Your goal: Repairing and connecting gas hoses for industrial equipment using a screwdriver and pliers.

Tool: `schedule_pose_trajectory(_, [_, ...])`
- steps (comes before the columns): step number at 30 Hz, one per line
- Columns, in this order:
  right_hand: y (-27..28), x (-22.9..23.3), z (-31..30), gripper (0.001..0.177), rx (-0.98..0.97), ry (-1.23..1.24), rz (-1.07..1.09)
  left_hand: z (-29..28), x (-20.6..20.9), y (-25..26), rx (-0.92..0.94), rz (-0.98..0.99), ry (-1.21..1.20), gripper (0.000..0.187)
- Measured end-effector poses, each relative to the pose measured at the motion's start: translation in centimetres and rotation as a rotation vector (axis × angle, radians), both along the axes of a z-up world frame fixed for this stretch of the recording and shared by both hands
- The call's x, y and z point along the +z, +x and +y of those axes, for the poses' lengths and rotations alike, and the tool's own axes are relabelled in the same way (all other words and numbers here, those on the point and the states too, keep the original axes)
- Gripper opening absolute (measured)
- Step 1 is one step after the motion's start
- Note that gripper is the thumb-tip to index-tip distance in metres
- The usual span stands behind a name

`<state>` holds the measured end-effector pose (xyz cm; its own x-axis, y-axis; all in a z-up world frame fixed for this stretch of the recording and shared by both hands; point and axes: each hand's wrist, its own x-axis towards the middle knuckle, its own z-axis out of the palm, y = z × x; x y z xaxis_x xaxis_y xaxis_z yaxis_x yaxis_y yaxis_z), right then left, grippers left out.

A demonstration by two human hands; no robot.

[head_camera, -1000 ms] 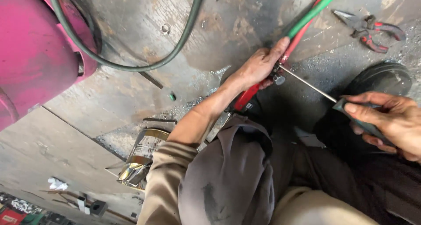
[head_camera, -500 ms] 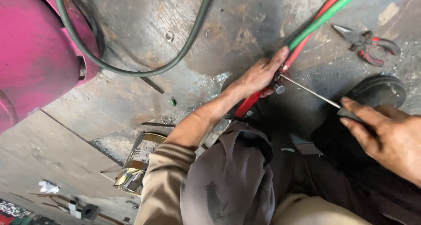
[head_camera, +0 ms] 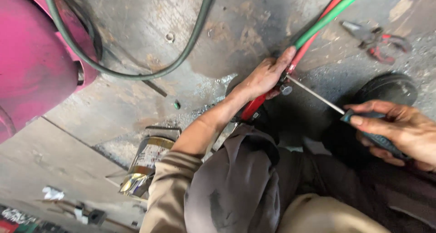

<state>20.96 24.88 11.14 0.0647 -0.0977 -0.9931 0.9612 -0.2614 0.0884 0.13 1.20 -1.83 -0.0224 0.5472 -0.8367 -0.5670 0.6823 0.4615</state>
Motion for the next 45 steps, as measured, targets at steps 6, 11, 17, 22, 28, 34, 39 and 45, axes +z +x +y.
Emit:
schedule_pose_trajectory(6, [5.0, -2.6, 0.1, 0.043, 0.235, 0.19, 0.561, -0.6, -0.1, 0.7, 0.003, 0.066, 0.039, 0.093])
schedule_pose_trajectory(11, [2.6, 1.1, -0.8, 0.031, 0.914, 0.73, 1.054, -0.3, 0.7, 0.3, 0.05, -0.088, 0.021, 0.091])
schedule_pose_trajectory(17, [-4.0, 5.0, -2.8, 0.033, 1.42, 0.926, 0.924, -0.6, 0.1, 0.7, 0.056, -0.118, -0.027, 0.093])
schedule_pose_trajectory(22, [0.8, 1.3, -1.6, 0.035, 1.087, 0.765, 0.932, -0.4, 0.1, 0.3, 0.062, -0.056, 0.019, 0.097])
schedule_pose_trajectory(28, [-1.1, -0.3, 0.3, 0.045, 0.306, -0.048, -0.057, -0.8, -0.6, 0.6, 0.038, -0.08, -0.02, 0.098])
schedule_pose_trajectory(34, [0.2, -1.5, 0.9, 0.036, 0.042, -0.048, 0.044, -0.3, 0.4, 0.1, 0.09, -0.115, -0.09, 0.091])
schedule_pose_trajectory(39, [3.1, -1.1, -0.1, 0.046, 0.4, 0.247, 0.708, -0.5, 0.6, 0.3, 0.081, -0.113, 0.01, 0.095])
schedule_pose_trajectory(45, [0.9, 1.2, -1.0, 0.051, 1.113, 0.834, 1.064, -1.3, -2.3, 1.4, 0.113, -0.069, 0.061, 0.093])
